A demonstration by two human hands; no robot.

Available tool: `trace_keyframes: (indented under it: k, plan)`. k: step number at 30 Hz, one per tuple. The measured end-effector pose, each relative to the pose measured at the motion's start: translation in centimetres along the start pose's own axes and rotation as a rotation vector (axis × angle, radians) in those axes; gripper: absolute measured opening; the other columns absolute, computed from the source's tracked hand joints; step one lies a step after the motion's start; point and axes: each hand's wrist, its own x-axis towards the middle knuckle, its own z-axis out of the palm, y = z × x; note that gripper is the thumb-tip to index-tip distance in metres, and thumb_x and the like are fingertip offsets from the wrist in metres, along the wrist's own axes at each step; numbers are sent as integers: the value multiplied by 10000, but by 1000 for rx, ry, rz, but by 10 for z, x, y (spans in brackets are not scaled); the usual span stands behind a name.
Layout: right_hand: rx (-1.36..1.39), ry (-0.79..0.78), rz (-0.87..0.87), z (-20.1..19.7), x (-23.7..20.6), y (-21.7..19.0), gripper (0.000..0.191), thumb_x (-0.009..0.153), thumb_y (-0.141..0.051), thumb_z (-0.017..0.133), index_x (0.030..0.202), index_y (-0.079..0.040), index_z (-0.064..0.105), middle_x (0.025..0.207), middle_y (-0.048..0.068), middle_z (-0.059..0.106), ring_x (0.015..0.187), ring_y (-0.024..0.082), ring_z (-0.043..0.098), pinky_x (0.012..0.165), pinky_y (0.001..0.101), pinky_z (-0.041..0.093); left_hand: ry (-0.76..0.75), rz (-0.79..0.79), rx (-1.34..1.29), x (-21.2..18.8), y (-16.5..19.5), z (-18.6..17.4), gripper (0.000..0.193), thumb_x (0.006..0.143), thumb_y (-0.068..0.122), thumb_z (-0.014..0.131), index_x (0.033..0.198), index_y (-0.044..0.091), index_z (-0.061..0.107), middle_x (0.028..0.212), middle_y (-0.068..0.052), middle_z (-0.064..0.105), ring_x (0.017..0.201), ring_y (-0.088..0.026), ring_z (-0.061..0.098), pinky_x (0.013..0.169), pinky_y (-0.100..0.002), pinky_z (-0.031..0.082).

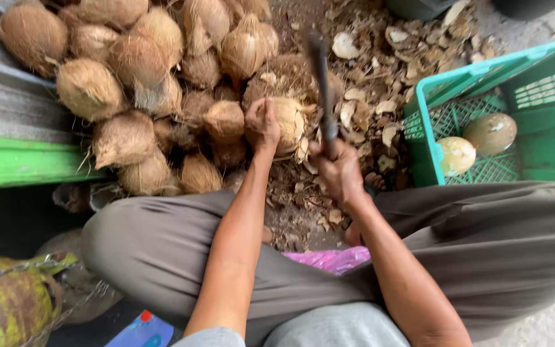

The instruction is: The person sits on the ground and husks coconuts one at a time, holding each coconut against a wooden chopping block and striking it with a machete to strip off the fibrous husk. Peeled coconuts are set aside and finished ones accumulate in a green plastic crate beside the work area.

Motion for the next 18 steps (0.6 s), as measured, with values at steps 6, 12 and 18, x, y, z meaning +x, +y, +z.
trace_keyframes:
  k: [6, 12, 18]
  plan:
    - [-374, -7, 138, -1, 24, 24, 350, 949, -328, 671, 801, -16, 615, 583, 64, 518, 515, 155, 489, 484, 351, 419, -9, 26, -175, -6, -2, 8, 507, 840, 537, 631, 1111, 111, 667, 1027, -104, 644, 868, -255, 578, 709, -431, 468]
    - [-157, 2, 188, -3, 15, 14, 306, 960, -371, 630, 1048, -92, 537, 700, 29, 597, 551, 129, 581, 475, 324, 510, -100, -173, -197, -3, 6, -3, 806, 675, 506, 785, 1332, 102, 551, 1341, -156, 546, 1192, -321, 538, 970, -521, 453]
    - [-43, -9, -17, -13, 9, 5, 249, 1010, -324, 612, 1089, -93, 561, 715, 34, 555, 551, 118, 533, 473, 312, 474, -191, -1, -381, -2, 7, -22, 957, 642, 488, 859, 1436, 89, 505, 1498, -175, 506, 1379, -337, 502, 1122, -543, 443]
